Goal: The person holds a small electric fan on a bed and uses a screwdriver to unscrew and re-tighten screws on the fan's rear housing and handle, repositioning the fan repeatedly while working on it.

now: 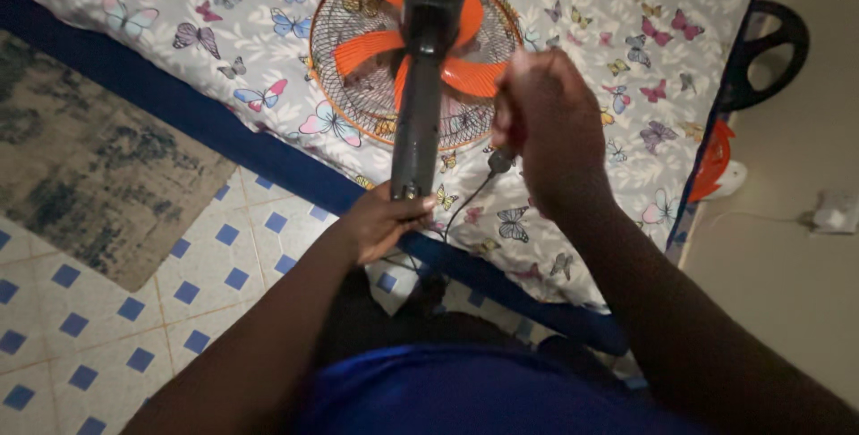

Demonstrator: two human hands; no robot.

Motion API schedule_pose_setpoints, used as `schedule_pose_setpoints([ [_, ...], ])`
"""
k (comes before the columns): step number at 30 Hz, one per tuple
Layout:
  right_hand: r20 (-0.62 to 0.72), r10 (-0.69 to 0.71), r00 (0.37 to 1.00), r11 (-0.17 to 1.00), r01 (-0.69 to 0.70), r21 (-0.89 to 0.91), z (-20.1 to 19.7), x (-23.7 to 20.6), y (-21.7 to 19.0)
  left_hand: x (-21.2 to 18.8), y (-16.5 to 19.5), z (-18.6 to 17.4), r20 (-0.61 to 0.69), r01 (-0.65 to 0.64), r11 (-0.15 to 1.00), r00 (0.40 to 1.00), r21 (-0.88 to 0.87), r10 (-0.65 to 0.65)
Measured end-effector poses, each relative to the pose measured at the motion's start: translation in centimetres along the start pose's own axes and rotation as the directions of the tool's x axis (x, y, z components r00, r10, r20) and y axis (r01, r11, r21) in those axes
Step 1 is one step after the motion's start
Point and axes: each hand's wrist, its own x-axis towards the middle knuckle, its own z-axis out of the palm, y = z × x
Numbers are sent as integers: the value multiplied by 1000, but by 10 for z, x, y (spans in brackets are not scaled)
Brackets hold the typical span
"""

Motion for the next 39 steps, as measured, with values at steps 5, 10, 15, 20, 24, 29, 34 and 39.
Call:
schedule_pose_setpoints([
  [5,113,-110,987,796,19,605,43,36,16,12,2,4,-116,-65,990,990,128,80],
  [10,235,-168,958,770,-21,638,64,61,38,15,11,-4,-78,-212,927,966,308,247],
  [15,280,-125,952,847,-44,530,76,72,46,18,11,-9,-112,-203,947,965,249,236],
  [20,351,-133,927,843,-81,532,81,72,50,17,8,-14,-131,-179,967,970,182,204],
  [24,421,-186,888,860,-61,507,88,70,54,17,8,-21,-173,-132,976,971,173,162],
  [29,477,-152,865,887,-94,452,92,66,60,12,7,-27,-179,-81,985,978,150,107],
  [34,496,-157,854,880,-107,462,89,68,64,10,9,-34,-119,-85,986,988,147,103],
  [39,575,-120,809,932,-108,346,95,68,70,6,12,-41,-92,-87,987,991,136,99],
])
